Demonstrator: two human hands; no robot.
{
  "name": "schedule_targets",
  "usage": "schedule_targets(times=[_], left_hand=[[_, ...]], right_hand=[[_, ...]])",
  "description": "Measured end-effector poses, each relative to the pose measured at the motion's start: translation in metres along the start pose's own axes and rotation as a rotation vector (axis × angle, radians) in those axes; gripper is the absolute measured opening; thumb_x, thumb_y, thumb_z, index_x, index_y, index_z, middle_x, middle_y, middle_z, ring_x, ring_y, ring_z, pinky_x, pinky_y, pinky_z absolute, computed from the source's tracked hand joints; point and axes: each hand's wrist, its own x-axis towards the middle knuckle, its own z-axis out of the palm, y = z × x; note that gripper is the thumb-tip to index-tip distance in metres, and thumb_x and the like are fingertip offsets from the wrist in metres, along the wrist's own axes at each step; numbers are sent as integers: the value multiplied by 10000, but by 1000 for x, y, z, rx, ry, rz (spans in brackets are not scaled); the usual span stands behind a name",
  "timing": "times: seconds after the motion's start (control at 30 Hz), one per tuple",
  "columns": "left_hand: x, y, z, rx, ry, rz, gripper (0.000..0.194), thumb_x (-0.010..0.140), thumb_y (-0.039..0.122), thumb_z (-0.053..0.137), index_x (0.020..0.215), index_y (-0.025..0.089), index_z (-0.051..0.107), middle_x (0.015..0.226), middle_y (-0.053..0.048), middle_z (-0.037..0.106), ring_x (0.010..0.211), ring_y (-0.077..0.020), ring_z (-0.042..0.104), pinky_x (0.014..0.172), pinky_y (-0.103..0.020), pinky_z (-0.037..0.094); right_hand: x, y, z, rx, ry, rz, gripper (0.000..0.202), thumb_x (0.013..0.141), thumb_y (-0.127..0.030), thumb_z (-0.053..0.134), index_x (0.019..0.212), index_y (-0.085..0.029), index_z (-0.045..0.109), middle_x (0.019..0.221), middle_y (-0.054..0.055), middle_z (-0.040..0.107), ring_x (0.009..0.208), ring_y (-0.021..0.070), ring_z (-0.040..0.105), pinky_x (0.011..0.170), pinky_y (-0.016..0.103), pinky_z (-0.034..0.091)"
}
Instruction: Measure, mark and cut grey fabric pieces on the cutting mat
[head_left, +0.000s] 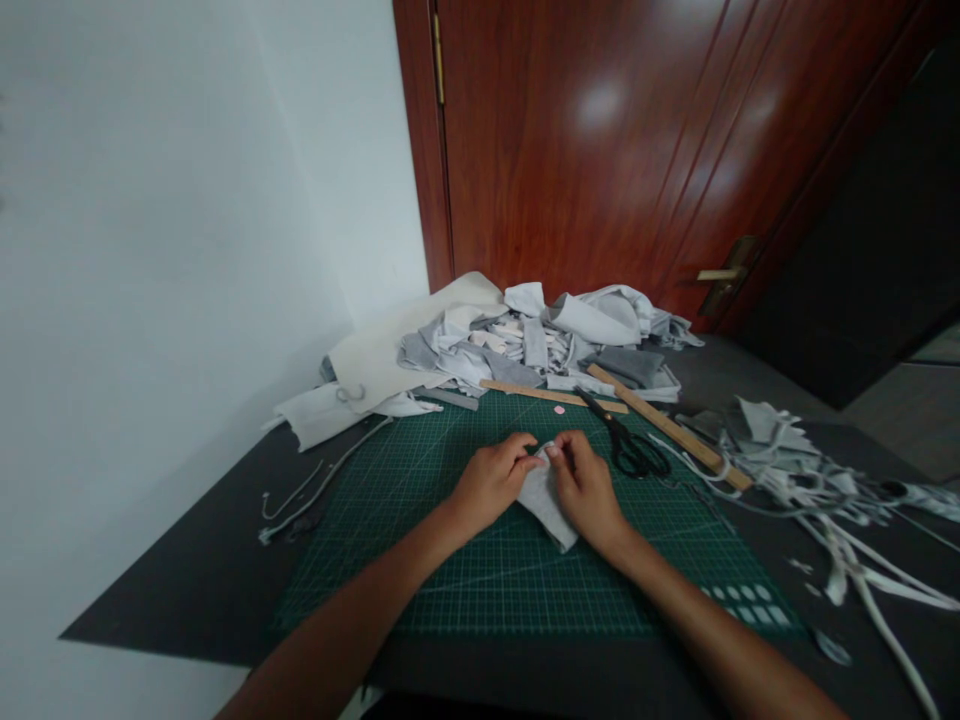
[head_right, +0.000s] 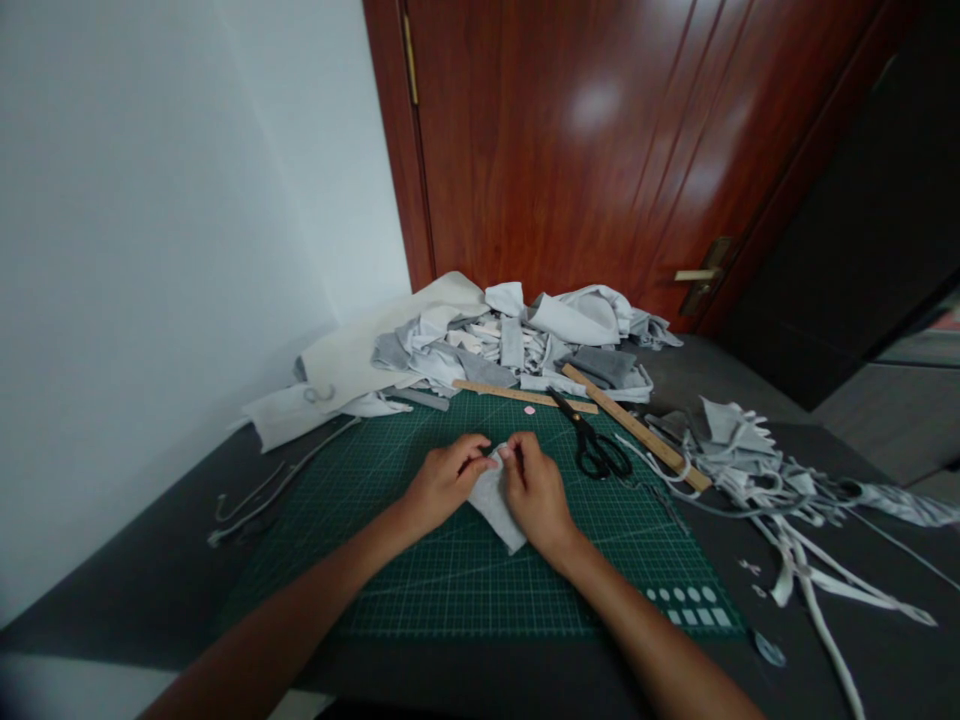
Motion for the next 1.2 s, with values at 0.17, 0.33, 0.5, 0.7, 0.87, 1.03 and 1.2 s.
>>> schedule_targets(times=[0.17,0.33,0.5,0.7,0.87,1.03,1.2], left_hand=[[3,-8,0,-124,-4,-83,417,939,388,649,1316,209,633,747,30,656,649,-129,580,627,-235,440],[5,-5,2,-389,-164,-71,647,779,560,801,1271,163,662,1106,-98,714,980,-236,643,805,-311,503],[7,-4,3,-512,-287,-148,490,700,588,842,826,138,693,762,-4,630,712,-147,543,631,-244,405],[9,-9,-1,-423,-278,-249,425,786,536,734,642,158,603,576,45,479,550,-101,400,514,-227,259],[6,1,-3,-138,-172,-127,326,893,363,589,632,169,605,583,38,509,588,-115,427,554,-238,270],[4,7,-1,-106,-117,-109,330,906,351,572,631,169,596,601,36,526,613,-119,451,583,-241,295],[9,3,-7,-167,-105,-148,336,883,386,589,626,170,593,584,43,478,584,-111,409,538,-233,270]], right_hand=[[-1,4,3,-30,-32,-15,144,1022,-346,446,951,-240,511,732,-8,614,589,178,580,565,288,382],[-3,2,5,9,-100,-49,123,1024,-325,445,961,-248,518,797,13,656,694,199,650,631,300,437],[-5,1,4,-9,-145,-74,77,1010,-284,457,962,-259,511,818,18,674,709,202,664,640,303,451],[-5,2,4,-103,-99,-109,100,1006,-242,439,979,-247,534,856,36,702,759,215,692,684,311,476],[-5,3,4,-213,-83,-76,133,1034,-303,442,989,-239,550,876,50,710,774,232,698,671,321,459],[-3,4,3,-133,-83,-69,143,1042,-327,446,1001,-242,554,899,47,709,798,221,692,701,318,472],[0,1,0,-42,-69,-20,159,1018,-387,519,1011,-238,574,826,16,693,704,197,654,629,294,445]])
